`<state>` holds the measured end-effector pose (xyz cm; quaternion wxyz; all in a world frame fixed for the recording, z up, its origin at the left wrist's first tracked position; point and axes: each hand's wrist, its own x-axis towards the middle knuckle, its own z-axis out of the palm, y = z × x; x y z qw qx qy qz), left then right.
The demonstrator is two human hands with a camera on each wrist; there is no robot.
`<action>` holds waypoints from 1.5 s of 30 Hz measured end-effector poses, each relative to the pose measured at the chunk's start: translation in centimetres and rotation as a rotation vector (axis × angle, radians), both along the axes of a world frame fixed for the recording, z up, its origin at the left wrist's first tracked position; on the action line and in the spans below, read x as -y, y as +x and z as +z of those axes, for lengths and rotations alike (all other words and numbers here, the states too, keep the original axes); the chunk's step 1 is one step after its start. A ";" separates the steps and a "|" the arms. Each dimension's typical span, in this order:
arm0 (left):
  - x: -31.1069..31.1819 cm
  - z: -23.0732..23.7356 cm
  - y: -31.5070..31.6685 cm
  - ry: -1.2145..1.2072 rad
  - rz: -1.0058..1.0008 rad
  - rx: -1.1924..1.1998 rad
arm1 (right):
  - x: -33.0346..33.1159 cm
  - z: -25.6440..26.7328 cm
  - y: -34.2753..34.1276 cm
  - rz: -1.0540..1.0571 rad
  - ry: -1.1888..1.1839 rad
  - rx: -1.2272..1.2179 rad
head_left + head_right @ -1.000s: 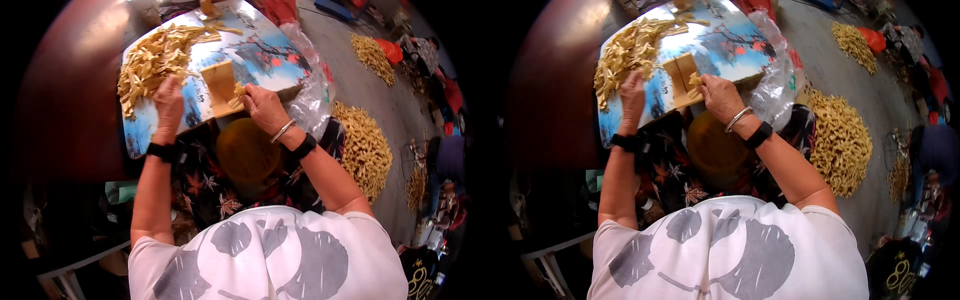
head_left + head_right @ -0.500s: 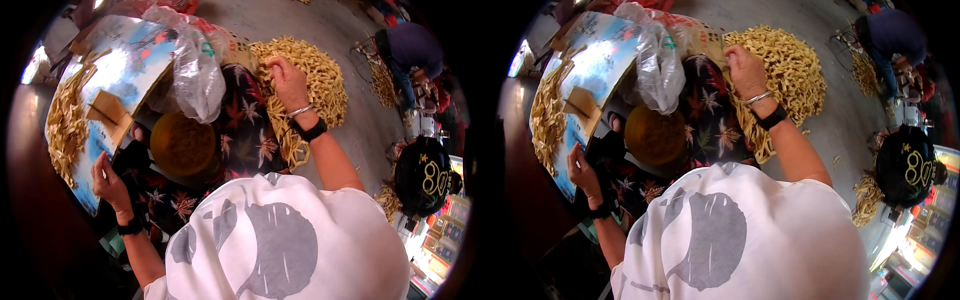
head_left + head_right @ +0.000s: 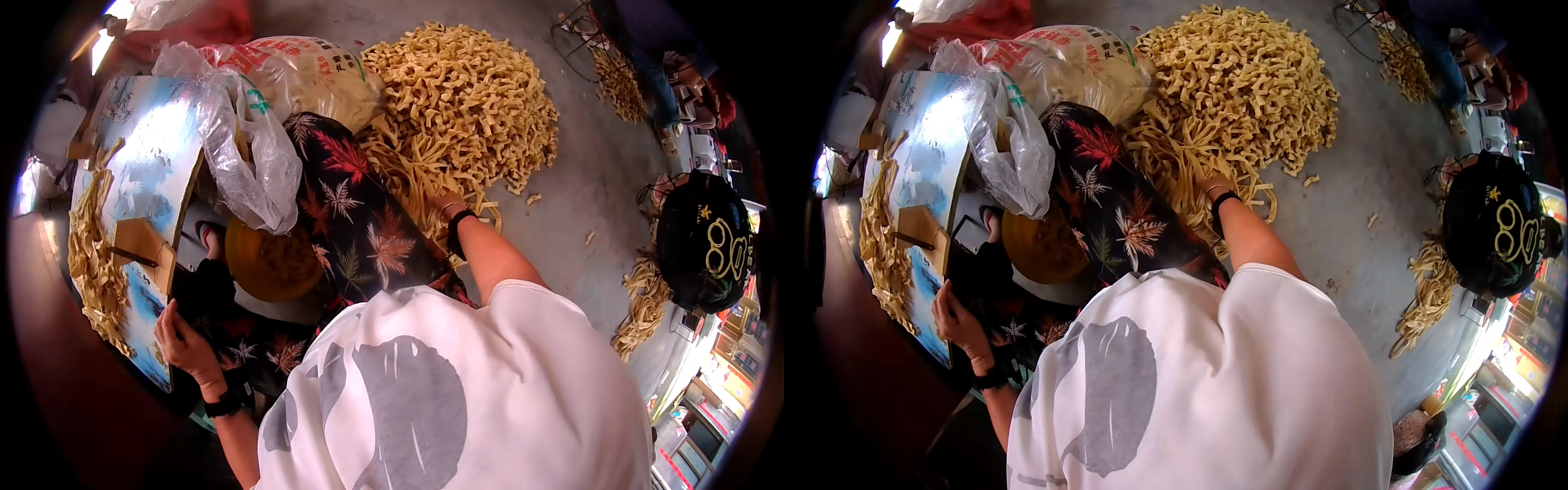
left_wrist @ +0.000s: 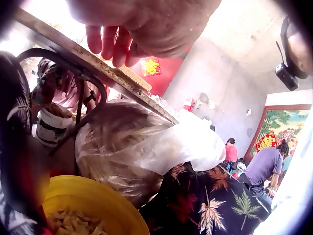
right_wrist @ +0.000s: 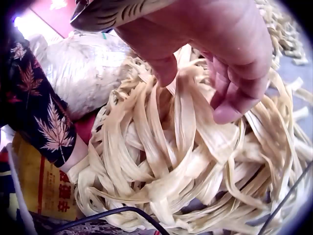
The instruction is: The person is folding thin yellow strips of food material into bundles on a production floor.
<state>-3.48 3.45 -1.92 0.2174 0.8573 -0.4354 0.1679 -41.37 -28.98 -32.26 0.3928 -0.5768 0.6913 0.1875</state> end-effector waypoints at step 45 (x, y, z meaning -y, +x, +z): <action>3.1 21.6 2.4 -0.903 -1.002 -1.384 | -1.7 24.4 7.2 0.626 -0.242 1.084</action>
